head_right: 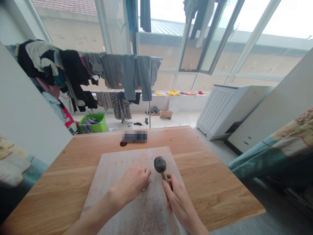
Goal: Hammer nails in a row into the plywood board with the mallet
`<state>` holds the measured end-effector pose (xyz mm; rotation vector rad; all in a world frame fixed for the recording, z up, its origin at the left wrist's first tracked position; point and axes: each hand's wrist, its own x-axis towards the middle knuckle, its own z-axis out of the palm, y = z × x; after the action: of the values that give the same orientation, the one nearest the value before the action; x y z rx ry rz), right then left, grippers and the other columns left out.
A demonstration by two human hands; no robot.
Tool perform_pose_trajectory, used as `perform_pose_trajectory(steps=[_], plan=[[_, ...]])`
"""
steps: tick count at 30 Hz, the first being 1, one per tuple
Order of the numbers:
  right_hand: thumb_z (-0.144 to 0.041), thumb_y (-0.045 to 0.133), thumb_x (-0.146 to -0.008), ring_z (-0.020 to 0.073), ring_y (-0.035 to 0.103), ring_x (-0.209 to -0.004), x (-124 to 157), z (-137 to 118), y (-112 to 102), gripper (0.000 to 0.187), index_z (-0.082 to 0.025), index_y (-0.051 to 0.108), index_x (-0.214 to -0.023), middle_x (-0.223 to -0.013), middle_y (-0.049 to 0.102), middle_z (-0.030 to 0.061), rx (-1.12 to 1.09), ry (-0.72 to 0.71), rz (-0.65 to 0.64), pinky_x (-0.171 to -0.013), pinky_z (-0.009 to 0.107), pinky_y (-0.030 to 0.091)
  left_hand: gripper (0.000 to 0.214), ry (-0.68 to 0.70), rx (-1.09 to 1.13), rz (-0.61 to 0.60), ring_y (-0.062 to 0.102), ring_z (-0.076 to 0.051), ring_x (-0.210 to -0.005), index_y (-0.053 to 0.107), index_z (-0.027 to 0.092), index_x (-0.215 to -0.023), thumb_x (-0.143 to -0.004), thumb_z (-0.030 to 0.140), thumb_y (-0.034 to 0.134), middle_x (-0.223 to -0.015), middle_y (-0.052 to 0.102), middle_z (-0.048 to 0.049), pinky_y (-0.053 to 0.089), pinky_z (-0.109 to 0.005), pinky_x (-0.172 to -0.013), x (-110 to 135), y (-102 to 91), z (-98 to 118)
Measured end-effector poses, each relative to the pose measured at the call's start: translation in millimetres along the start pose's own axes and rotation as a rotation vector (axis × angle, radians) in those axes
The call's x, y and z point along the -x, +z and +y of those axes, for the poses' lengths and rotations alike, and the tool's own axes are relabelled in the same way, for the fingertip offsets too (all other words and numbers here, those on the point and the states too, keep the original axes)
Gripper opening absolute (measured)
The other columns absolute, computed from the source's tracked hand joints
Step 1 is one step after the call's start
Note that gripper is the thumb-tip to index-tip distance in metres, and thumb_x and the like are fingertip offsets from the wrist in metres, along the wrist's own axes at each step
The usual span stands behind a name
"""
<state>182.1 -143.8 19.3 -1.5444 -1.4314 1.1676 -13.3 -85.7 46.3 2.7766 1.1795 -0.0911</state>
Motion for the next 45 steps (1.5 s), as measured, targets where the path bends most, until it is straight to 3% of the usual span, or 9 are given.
perform_pose_trajectory(steps=[4,7,11,17,22,26,29,37,45], plan=[[-0.051,0.041,-0.096,0.0130,0.049,-0.033,2.7,7.4,-3.1,0.038,-0.020,0.054,-0.114,-0.048,0.049,-0.0090,0.062,0.073,-0.072,-0.033,0.020,0.037,0.016,-0.016,0.144,0.110,0.070,-0.027,-0.085,0.069,0.015,-0.088,-0.080,0.008,0.058,-0.092,0.073,-0.0120,0.053,-0.036,-0.077,-4.9,0.9,-15.8],[-0.052,0.040,-0.097,0.0155,0.052,-0.033,-0.6,11.7,-4.4,0.038,-0.021,0.054,-0.113,-0.045,0.049,-0.0084,0.138,0.132,-0.083,-0.031,0.021,0.037,0.014,-0.078,0.485,0.268,0.068,-0.020,-0.077,0.070,0.018,-0.080,-0.074,0.008,0.062,-0.083,0.072,-0.0044,0.051,-0.028,-0.072,-15.0,2.7,-36.1],[-0.053,0.039,-0.099,0.0165,0.056,-0.034,-2.8,13.6,-3.2,0.036,-0.024,0.059,-0.104,-0.054,0.059,-0.0030,0.278,0.087,-0.069,-0.033,0.025,0.039,0.011,-0.168,0.853,0.511,0.066,-0.015,-0.072,0.070,0.017,-0.080,-0.075,0.010,0.063,-0.078,0.071,-0.0011,0.051,-0.023,-0.070,-32.5,13.0,-60.4],[-0.045,0.032,-0.102,0.0228,0.066,-0.051,1.7,9.6,3.6,0.036,-0.024,0.061,-0.099,-0.064,0.068,0.0022,0.413,0.009,0.041,-0.049,0.031,0.049,0.013,-0.218,0.873,0.589,0.066,-0.015,-0.075,0.071,0.018,-0.086,-0.081,0.012,0.060,-0.086,0.074,-0.0015,0.052,-0.026,-0.073,-38.7,34.4,-63.2],[-0.043,0.034,-0.101,0.0255,0.072,-0.068,1.4,3.7,2.4,0.031,-0.023,0.059,-0.096,-0.075,0.072,0.0060,0.422,-0.025,0.040,-0.063,0.033,0.054,0.014,-0.147,0.706,0.693,0.067,-0.018,-0.086,0.070,0.020,-0.086,-0.083,0.009,0.061,-0.088,0.074,-0.0027,0.051,-0.029,-0.083,-34.0,38.8,-59.4],[-0.045,0.030,-0.101,0.0207,0.059,-0.038,-2.6,2.8,0.8,0.032,-0.022,0.052,-0.107,-0.054,0.058,-0.0021,0.323,0.098,-0.044,-0.039,0.029,0.045,0.015,-0.122,0.681,0.685,0.067,-0.017,-0.082,0.070,0.020,-0.087,-0.082,0.008,0.063,-0.089,0.074,-0.0017,0.051,-0.027,-0.078,-33.6,38.8,-60.5],[-0.046,0.031,-0.101,0.0187,0.054,-0.032,-6.3,3.5,0.3,0.032,-0.021,0.049,-0.110,-0.049,0.052,-0.0059,0.287,0.115,-0.066,-0.030,0.025,0.040,0.015,-0.143,0.719,0.671,0.067,-0.016,-0.081,0.070,0.020,-0.088,-0.083,0.008,0.063,-0.090,0.075,-0.0011,0.050,-0.026,-0.076,-34.6,39.1,-62.1],[-0.048,0.034,-0.099,0.0154,0.048,-0.029,-11.3,-4.5,1.8,0.028,-0.024,0.049,-0.094,-0.037,0.043,-0.0102,0.245,0.070,-0.079,-0.031,0.021,0.037,0.012,-0.152,0.784,0.619,0.066,-0.014,-0.072,0.070,0.019,-0.087,-0.085,0.011,0.061,-0.086,0.073,-0.0009,0.050,-0.024,-0.070,-35.3,40.1,-64.6],[-0.047,0.035,-0.100,0.0142,0.051,-0.028,-39.8,-40.0,11.1,0.027,-0.024,0.048,-0.094,-0.039,0.044,-0.0113,0.264,0.010,-0.063,-0.029,0.018,0.034,0.017,-0.191,0.833,0.602,0.068,-0.015,-0.074,0.069,0.018,-0.097,-0.083,0.012,0.062,-0.084,0.073,-0.0021,0.052,-0.025,-0.073,-37.0,40.7,-66.5]])
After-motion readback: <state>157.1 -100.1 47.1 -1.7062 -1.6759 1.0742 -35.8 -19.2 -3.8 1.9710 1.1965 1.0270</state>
